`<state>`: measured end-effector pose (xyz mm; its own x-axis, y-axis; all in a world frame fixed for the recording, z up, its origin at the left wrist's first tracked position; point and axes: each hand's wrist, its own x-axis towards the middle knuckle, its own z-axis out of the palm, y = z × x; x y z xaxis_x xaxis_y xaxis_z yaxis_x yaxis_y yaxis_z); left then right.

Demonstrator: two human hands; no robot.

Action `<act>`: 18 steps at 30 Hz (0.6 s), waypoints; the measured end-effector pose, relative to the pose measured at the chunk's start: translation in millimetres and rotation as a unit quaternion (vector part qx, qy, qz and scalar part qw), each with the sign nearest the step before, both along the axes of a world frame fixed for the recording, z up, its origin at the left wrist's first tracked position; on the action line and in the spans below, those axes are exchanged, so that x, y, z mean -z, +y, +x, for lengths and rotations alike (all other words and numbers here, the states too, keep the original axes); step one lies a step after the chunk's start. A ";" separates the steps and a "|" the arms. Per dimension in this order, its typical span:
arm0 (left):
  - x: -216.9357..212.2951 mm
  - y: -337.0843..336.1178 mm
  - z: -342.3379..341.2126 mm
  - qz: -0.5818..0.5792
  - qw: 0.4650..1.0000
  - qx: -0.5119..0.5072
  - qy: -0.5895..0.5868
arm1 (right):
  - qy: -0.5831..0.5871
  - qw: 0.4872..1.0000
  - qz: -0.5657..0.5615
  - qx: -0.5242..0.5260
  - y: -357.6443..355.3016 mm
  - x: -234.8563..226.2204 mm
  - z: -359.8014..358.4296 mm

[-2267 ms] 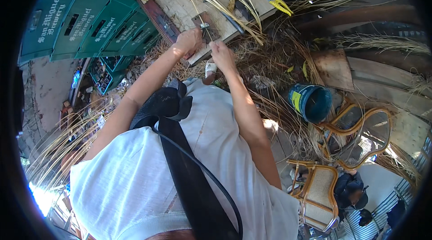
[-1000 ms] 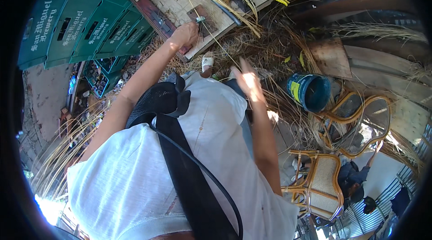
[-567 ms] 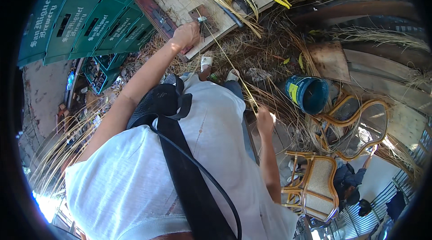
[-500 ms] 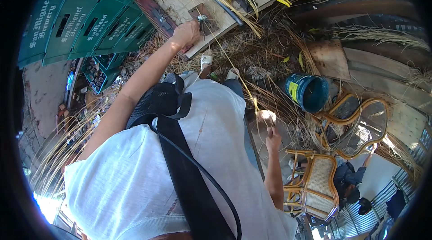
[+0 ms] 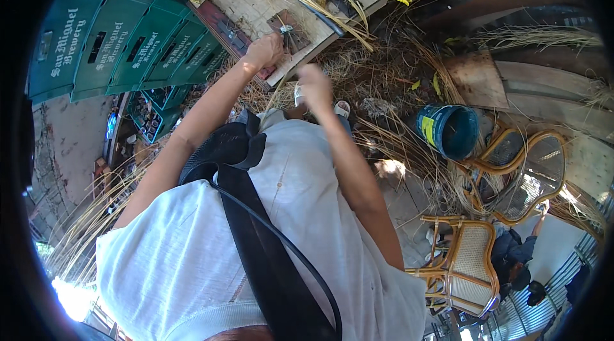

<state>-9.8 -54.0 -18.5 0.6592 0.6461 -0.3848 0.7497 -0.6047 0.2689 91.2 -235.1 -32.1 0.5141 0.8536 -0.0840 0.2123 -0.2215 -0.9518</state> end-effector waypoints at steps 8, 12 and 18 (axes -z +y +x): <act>13.5 4.9 2.3 0.001 1.000 0.023 0.017 | -0.022 0.981 -0.182 -0.057 -41.2 -33.5 47.7; -3.4 -5.2 3.0 0.001 1.000 0.025 0.011 | 0.075 0.969 -0.229 -0.050 -45.0 -31.9 49.0; -28.6 0.6 16.8 -0.029 0.999 0.009 0.044 | 0.079 0.982 -0.156 -0.064 35.1 -24.3 41.9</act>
